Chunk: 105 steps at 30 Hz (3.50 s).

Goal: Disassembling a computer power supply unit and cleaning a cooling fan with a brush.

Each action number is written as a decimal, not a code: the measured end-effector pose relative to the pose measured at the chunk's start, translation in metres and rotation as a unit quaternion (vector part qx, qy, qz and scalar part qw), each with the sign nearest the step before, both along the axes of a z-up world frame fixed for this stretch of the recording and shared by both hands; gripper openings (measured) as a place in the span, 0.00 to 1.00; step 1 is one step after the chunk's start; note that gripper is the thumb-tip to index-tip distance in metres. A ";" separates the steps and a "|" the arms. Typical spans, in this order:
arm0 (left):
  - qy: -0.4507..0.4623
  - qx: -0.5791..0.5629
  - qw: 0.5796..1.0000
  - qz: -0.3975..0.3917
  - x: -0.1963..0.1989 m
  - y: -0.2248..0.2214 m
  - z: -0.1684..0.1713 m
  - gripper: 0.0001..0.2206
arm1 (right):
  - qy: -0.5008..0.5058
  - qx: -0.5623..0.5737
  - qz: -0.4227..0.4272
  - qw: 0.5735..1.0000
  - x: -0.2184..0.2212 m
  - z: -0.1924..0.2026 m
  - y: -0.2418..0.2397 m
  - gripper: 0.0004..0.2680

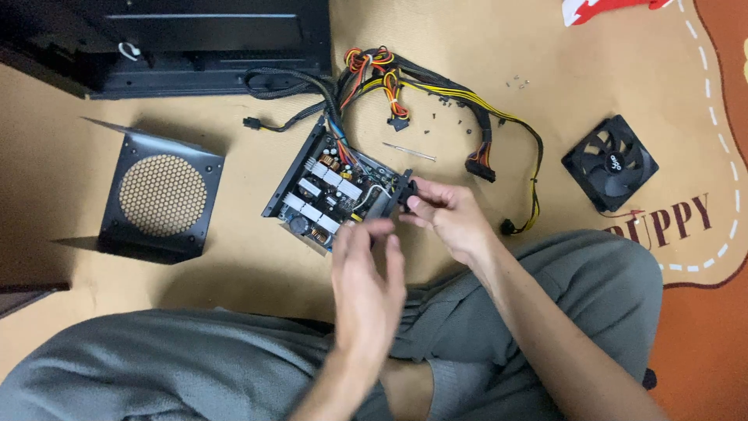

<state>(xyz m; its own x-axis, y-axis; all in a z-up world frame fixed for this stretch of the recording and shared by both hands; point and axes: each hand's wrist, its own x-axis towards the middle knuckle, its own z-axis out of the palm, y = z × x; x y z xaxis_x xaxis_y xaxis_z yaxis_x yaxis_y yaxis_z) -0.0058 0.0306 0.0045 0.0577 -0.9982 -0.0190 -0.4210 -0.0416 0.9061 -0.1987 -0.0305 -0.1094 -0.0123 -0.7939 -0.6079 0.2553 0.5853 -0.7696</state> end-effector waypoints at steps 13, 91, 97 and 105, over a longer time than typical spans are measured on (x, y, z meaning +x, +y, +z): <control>0.271 0.288 0.906 0.153 -0.070 0.048 -0.062 0.21 | -0.077 0.124 -0.047 0.988 -0.008 0.027 -0.004 0.21; 0.471 0.267 0.772 0.332 -0.088 0.009 -0.110 0.26 | 0.113 -0.103 0.162 0.975 -0.018 0.005 0.023 0.26; 0.475 0.253 0.779 0.321 -0.091 0.011 -0.120 0.28 | 0.091 -0.091 0.152 0.980 -0.023 -0.006 0.021 0.24; 0.469 0.255 0.781 0.325 -0.092 0.009 -0.119 0.26 | 0.094 -0.084 0.145 0.981 -0.021 0.003 0.021 0.25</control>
<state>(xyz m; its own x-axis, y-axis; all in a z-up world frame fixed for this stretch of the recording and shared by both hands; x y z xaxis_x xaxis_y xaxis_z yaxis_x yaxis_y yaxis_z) -0.0981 0.0397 -0.1150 0.2708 -0.6129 -0.7424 0.6781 -0.4260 0.5990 -0.2199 -0.0099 -0.1060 0.1299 -0.8698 -0.4761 -0.0592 0.4725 -0.8794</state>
